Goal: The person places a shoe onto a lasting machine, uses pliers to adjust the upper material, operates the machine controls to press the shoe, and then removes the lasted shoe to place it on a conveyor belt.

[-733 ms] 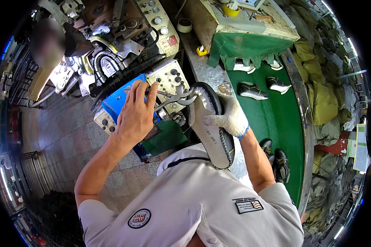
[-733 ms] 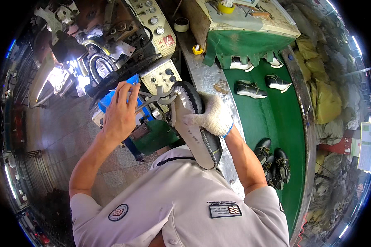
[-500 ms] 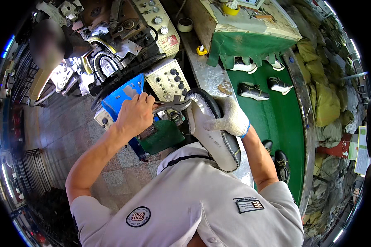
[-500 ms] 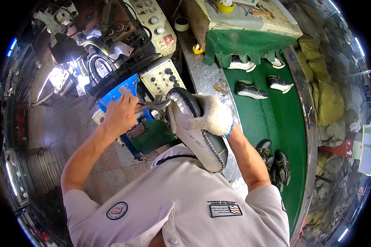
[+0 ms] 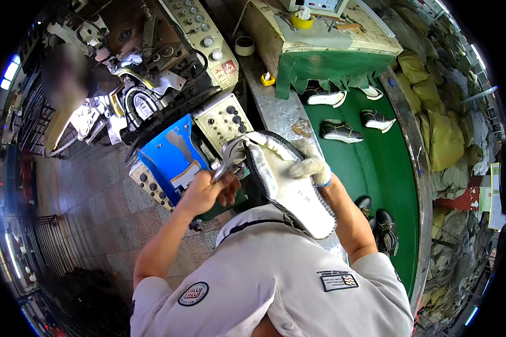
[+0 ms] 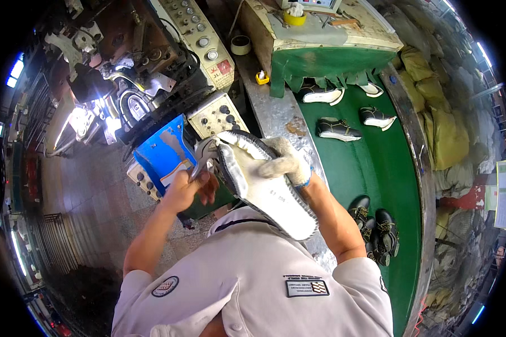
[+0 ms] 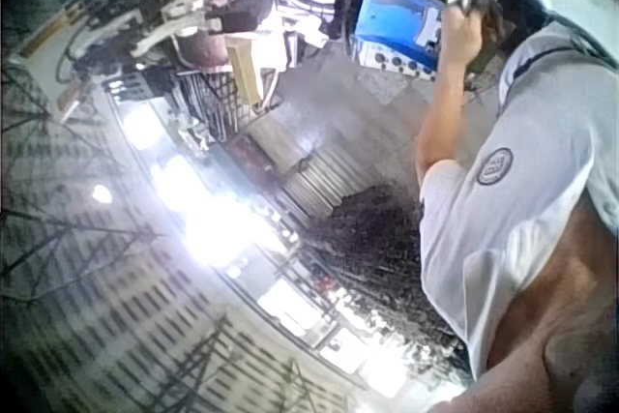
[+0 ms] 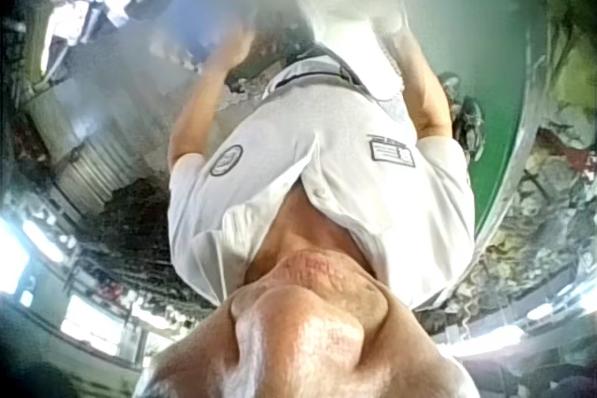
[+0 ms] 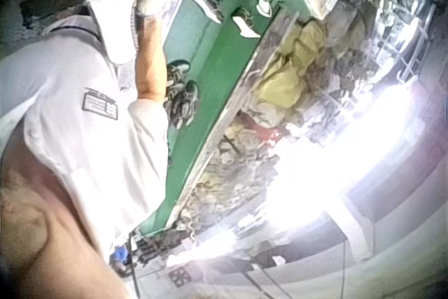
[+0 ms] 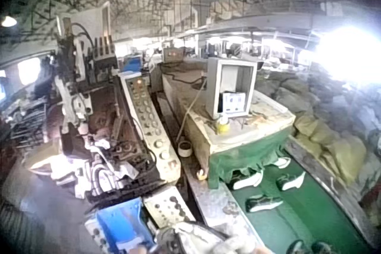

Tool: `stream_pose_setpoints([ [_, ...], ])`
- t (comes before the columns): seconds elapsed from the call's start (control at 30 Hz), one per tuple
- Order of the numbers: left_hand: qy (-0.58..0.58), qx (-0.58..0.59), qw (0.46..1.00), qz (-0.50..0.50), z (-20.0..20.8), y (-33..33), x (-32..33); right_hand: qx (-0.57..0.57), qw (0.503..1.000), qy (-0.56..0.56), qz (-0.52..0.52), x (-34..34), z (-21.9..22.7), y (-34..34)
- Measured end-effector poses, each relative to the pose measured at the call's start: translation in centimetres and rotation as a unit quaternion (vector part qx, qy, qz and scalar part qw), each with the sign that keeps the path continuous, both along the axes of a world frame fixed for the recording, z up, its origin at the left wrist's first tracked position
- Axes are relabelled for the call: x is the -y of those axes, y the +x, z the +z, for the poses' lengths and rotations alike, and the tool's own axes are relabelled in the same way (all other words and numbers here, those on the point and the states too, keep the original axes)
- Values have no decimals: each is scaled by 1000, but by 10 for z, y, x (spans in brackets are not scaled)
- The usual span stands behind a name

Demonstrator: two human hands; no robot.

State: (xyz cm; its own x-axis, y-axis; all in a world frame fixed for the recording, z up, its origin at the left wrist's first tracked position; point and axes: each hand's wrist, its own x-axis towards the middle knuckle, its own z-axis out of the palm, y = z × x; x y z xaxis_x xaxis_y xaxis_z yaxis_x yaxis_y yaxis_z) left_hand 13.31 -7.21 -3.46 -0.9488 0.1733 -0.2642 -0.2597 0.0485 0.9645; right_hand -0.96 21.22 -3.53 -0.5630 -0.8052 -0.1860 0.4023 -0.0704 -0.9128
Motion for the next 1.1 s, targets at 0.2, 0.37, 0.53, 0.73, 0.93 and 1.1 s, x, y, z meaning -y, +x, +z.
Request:
stream_pose_setpoints([
  [0.2,-443,-144,877,113,14,4,-4,-286,923,165,-198,33,20,27],
  [0.37,-503,-160,830,181,-11,1,-37,-330,891,206,-232,56,14,34],
  [0.53,-521,-165,806,227,-20,-5,-44,-365,859,296,-203,67,29,43],
  [0.73,-204,-9,968,147,-51,-9,-12,-298,913,198,-193,73,21,42],
  [0.93,190,54,978,68,-33,-10,18,-66,979,40,-187,68,0,18],
  [1.1,-334,-79,923,176,-14,-7,3,-332,892,180,-247,88,25,27],
])
